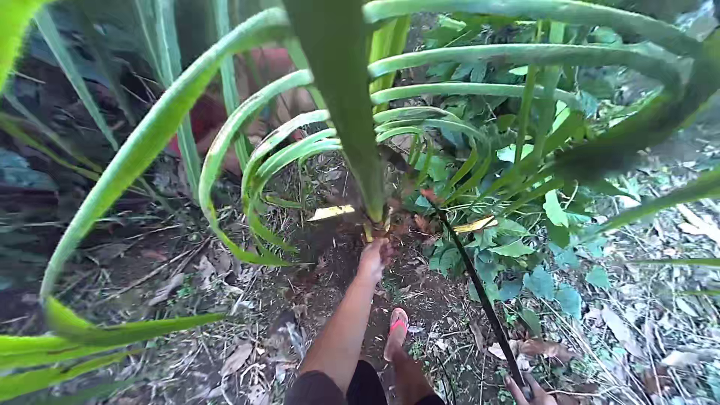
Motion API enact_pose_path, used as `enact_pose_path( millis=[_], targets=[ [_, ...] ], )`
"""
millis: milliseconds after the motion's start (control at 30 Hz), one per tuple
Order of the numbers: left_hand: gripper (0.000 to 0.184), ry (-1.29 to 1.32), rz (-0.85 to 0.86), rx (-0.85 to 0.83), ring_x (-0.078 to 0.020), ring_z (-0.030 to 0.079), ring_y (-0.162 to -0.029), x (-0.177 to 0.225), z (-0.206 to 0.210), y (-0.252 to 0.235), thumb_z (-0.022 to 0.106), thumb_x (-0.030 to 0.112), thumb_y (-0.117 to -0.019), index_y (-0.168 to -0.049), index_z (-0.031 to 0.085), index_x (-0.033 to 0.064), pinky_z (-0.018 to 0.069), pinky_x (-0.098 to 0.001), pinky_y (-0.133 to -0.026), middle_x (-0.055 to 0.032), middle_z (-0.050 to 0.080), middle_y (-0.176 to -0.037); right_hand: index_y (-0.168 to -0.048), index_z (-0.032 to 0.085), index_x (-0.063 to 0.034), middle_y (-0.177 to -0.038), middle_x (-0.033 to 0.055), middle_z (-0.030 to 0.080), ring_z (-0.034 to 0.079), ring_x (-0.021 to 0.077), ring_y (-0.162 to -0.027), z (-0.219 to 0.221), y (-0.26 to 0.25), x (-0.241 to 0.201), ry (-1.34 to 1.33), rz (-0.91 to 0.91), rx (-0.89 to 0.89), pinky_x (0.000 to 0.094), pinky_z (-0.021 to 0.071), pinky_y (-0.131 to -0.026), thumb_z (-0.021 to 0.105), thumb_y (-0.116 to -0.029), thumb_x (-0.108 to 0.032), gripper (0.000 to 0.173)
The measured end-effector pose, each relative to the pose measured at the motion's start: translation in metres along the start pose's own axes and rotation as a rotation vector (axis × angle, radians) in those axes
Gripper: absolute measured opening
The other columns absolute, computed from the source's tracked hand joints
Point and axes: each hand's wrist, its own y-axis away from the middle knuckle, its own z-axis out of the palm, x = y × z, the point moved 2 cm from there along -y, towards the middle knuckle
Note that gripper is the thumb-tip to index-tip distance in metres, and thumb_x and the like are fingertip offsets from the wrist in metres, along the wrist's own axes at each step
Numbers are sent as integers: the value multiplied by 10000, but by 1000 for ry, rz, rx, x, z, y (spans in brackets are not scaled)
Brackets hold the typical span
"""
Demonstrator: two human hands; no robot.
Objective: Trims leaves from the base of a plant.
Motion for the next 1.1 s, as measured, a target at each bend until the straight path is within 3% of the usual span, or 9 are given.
enact_pose_path(
  millis=[133, 300, 433, 667, 767, 867, 933, 1000, 1100],
  targets=[
    [525, 499, -94, -29, -198, 642, -961, 21, 55, -14, 333, 459, -1118, -1353, 515, 26, 536, -344, -841, -135, 637, -1187, -1250, 652, 83, -868, 263, 697, 685, 393, -780, 33, -11, -52, -201, -98, 51, 616, 542, -781, 608, -1018, -405, 542],
    [327, 710, -55, -32, -87, 545, -638, 32, 72, -39, 384, 429, -1100, -1129, 525, 136, 508, -233, -588, 1, 549, -852, -1093, 674, 38, -669, 104, 592, 576, 226, -591, 62, -19, -102, -365, -147, 87, 492, 508, -620, 629, -990, -392, 445],
    [234, 607, -68, 12, -53, 442, -459, 38, 68, -52, 426, 310, -1102, -931, 505, 172, 430, -192, -439, 45, 463, -634, -1114, 672, 37, -671, 96, 574, 555, 216, -596, 79, -21, -122, -439, -99, 84, 480, 492, -629, 645, -997, -350, 405],
    [232, 22, -40, -58, -32, 334, -388, 35, 14, -53, 435, 199, -1099, -921, 538, 91, 305, -165, -361, 51, 394, -557, -1017, 613, -20, -561, -18, 530, 486, 83, -435, 113, -27, -163, -893, -50, -348, 263, 458, -462, 475, -1088, -294, 315],
    [286, -208, -66, -83, -22, 315, -391, 39, -5, -47, 400, 231, -1116, -903, 535, 96, 293, -165, -373, 69, 383, -551, -1027, 594, -21, -567, -22, 501, 468, 91, -436, 143, -42, -191, -1074, -52, -477, 274, 460, -471, 413, -1113, -315, 356],
    [259, -782, 28, -241, -53, 408, -488, 36, -35, -25, 413, 193, -1118, -1022, 593, 33, 381, -206, -476, 30, 469, -652, -1089, 583, -14, -594, -24, 496, 464, 86, -452, 169, -55, -224, -1183, -46, -505, 270, 466, -481, 428, -1119, -342, 364],
    [320, -1346, 21, -402, -176, 621, -807, 27, -67, -12, 471, 247, -1096, -1144, 680, 10, 520, -376, -784, -94, 680, -944, -1104, 580, -4, -594, -16, 491, 463, 91, -453, 176, -59, -238, -1205, 1, -481, 267, 462, -482, 453, -1118, -330, 351],
    [396, -1639, -19, -416, -345, 661, -1107, 22, -107, -10, 497, 319, -1081, -1252, 670, 6, 489, -575, -1004, -210, 691, -1181, -1115, 589, 1, -616, -4, 504, 473, 99, -463, 176, -57, -239, -1190, 46, -417, 270, 469, -488, 475, -1114, -321, 342],
    [714, -1457, 66, -178, -364, 620, -1251, 40, -154, -16, 659, 291, -1004, -1556, 331, -21, 484, -561, -1076, -235, 606, -1382, -1141, 613, 10, -651, 28, 545, 509, 131, -490, 170, -55, -213, -1080, 85, -263, 317, 500, -515, 510, -1095, -345, 373]
  ],
)
